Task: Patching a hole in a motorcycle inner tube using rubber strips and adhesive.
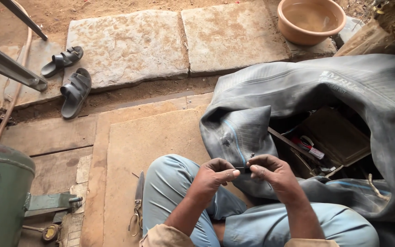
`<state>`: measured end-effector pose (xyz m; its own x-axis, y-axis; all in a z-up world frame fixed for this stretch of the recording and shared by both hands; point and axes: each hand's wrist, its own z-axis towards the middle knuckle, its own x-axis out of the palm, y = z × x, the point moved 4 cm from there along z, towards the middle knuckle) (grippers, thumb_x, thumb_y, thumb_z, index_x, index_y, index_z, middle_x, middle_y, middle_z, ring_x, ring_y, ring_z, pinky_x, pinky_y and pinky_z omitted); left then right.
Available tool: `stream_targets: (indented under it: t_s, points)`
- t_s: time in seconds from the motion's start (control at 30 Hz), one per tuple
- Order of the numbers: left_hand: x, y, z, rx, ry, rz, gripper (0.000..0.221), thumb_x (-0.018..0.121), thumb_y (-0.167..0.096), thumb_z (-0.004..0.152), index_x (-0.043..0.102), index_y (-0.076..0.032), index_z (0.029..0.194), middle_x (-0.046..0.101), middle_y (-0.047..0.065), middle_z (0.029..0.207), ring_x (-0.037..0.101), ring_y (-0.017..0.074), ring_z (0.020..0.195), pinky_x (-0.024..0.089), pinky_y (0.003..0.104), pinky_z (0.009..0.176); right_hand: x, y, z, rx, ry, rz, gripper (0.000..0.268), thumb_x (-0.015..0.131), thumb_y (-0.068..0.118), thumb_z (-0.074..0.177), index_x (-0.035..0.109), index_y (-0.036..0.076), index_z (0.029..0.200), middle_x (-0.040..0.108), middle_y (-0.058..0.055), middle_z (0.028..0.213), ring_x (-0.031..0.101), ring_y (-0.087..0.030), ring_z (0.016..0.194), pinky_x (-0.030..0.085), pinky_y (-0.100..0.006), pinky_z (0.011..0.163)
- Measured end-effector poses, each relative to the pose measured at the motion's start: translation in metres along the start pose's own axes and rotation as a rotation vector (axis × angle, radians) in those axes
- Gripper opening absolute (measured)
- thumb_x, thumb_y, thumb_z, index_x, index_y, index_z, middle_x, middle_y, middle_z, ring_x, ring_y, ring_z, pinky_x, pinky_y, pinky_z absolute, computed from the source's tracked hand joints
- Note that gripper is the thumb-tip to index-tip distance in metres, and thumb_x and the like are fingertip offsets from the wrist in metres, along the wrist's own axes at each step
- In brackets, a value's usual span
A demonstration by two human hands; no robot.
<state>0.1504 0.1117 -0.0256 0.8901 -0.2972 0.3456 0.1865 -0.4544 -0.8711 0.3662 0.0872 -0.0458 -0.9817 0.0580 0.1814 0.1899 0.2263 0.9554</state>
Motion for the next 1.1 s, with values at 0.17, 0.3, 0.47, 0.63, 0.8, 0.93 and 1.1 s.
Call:
stream_targets:
  t_s: [0.17,0.3,0.47,0.63,0.8,0.93,1.1]
  points:
    - [0.007,0.005,0.008,-0.003,0.025,0.057,0.025,0.088,-0.023,0.077,0.072,-0.008,0.089,0.070,-0.001,0.080,0.059,0.0084,0.073,0.045,0.025,0.067,-0.002,-0.005,0.000,-0.013,0.054,0.081,0.025,0.080,0.012,0.084,0.076,0.000,0.105,0.075,-0.007,0.088,0.067,-0.013,0.076,0.053,-0.028,0.068]
    - [0.011,0.004,0.010,-0.016,0.040,0.077,0.025,0.088,-0.022,0.077,0.072,-0.008,0.089,0.070,-0.001,0.079,0.060,0.0089,0.072,0.046,0.026,0.067,-0.004,-0.005,0.000,-0.022,0.088,0.081,0.024,0.081,0.012,0.083,0.077,-0.001,0.102,0.073,-0.008,0.081,0.065,-0.013,0.073,0.052,-0.028,0.067]
    - [0.012,0.003,0.011,-0.019,0.028,0.085,0.025,0.088,-0.021,0.076,0.072,-0.007,0.089,0.070,0.000,0.079,0.059,0.0093,0.072,0.046,0.025,0.067,-0.003,-0.002,-0.002,-0.020,0.109,0.064,0.024,0.082,0.014,0.082,0.077,-0.001,0.101,0.073,-0.007,0.078,0.064,-0.013,0.072,0.051,-0.028,0.067]
    - [0.013,0.002,0.011,-0.030,0.025,0.081,0.025,0.088,-0.020,0.077,0.072,-0.006,0.090,0.070,0.001,0.079,0.059,0.0098,0.071,0.047,0.026,0.067,0.000,-0.001,-0.002,-0.008,0.115,0.028,0.023,0.082,0.015,0.082,0.078,-0.001,0.098,0.072,-0.007,0.077,0.063,-0.013,0.071,0.051,-0.028,0.067]
    - [0.012,-0.010,0.008,0.033,0.000,0.040,0.027,0.085,-0.020,0.078,0.076,-0.004,0.098,0.074,0.003,0.085,0.065,0.0128,0.078,0.051,0.027,0.072,-0.006,-0.001,-0.001,-0.017,0.052,0.045,0.020,0.080,0.013,0.082,0.077,0.000,0.096,0.072,-0.007,0.076,0.064,-0.013,0.070,0.052,-0.029,0.066]
    - [-0.029,-0.007,0.038,0.225,-0.234,-0.048,0.035,0.084,-0.019,0.078,0.073,0.000,0.106,0.076,0.007,0.095,0.070,0.0171,0.090,0.056,0.029,0.083,-0.016,-0.004,0.001,-0.038,0.002,0.092,0.018,0.079,0.012,0.083,0.076,0.001,0.097,0.072,-0.007,0.076,0.065,-0.013,0.070,0.052,-0.029,0.067]
    - [-0.081,0.024,0.082,-0.093,-0.587,-0.016,0.062,0.083,-0.026,0.090,0.052,0.000,0.137,0.064,0.013,0.119,0.063,0.0211,0.106,0.051,0.037,0.094,-0.018,0.002,0.002,-0.098,-0.057,0.160,0.016,0.077,0.010,0.085,0.074,0.000,0.097,0.071,-0.006,0.077,0.065,-0.014,0.071,0.050,-0.028,0.066]
